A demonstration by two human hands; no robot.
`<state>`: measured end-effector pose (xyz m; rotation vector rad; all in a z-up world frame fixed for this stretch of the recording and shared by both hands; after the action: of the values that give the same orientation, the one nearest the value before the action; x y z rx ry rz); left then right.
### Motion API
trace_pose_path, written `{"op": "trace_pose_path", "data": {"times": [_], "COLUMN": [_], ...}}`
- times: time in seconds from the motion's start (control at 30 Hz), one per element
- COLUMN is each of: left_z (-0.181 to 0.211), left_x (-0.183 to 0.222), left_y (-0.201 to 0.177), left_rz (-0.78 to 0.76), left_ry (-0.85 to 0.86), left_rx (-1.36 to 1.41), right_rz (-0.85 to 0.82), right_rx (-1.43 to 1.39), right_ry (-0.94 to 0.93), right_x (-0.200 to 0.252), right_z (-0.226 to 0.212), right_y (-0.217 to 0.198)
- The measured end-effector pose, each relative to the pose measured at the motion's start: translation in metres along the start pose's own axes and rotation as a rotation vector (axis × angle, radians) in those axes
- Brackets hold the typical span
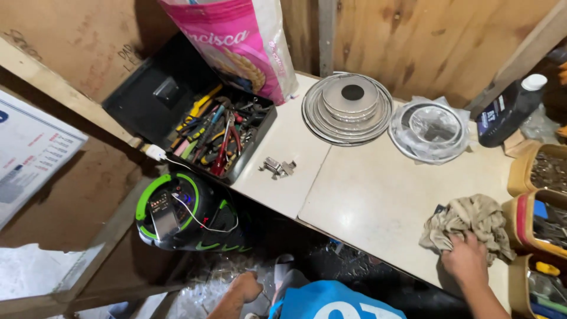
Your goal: Sorting screws, hinges, and other small metal parts into various containers on a workbench
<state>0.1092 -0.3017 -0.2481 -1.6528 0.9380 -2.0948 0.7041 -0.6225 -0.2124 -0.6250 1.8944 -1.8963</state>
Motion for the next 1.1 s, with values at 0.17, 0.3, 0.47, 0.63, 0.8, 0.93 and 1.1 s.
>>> {"op": "trace_pose_path", "data": {"times": [0.17, 0.3, 0.47, 0.63, 0.8, 0.93, 1.1], "left_z": [0.000, 0.031, 0.063, 0.107, 0.150, 0.174, 0.183], "left_x": [-0.023, -0.026, -0.080, -0.122, -0.104, -0.084, -0.147], "left_y": [-0.040, -0.119, -0.194, -0.261, -0.315, -0.321, -0.294], "left_rz": [0.173, 0.388, 0.530, 0.579, 0.288, 0.202, 0.420], "left_ry": [0.047, 0.177, 0.348, 0.486, 0.479, 0.498, 0.700], "left_rx": [0.096, 0.160, 0.172, 0.095, 0.059, -0.136, -0.115], "right_rz": [0.165, 0.417, 0.045, 0.051, 0.169, -0.078, -0.559], "right_rx": [-0.007, 0.147, -0.235, -0.103, 0.154, 0.197, -0.013], "right_ry": [-0.045, -0.111, 0.198, 0.196, 0.161, 0.254, 0.408], "right_x": [0.008, 0.013, 0.013, 0.022, 0.051, 0.077, 0.078], "right_z": [0.000, -0.001, -0.004, -0.041, -0.123, -0.207, -0.223], "right_y": [-0.011, -0.014, -0.007, -0.018, -0.018, -0.051, -0.045]}}
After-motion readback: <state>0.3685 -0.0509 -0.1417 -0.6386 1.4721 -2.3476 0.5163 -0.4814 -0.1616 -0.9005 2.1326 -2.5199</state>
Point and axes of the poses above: each hand's wrist, its own x-axis away from the middle knuckle, its own y-axis out of the palm, z = x × y, the point moved 6 cm from there along -x, towards the middle knuckle, and after that the axes turned 3 degrees about z, right-handed, at the moved point
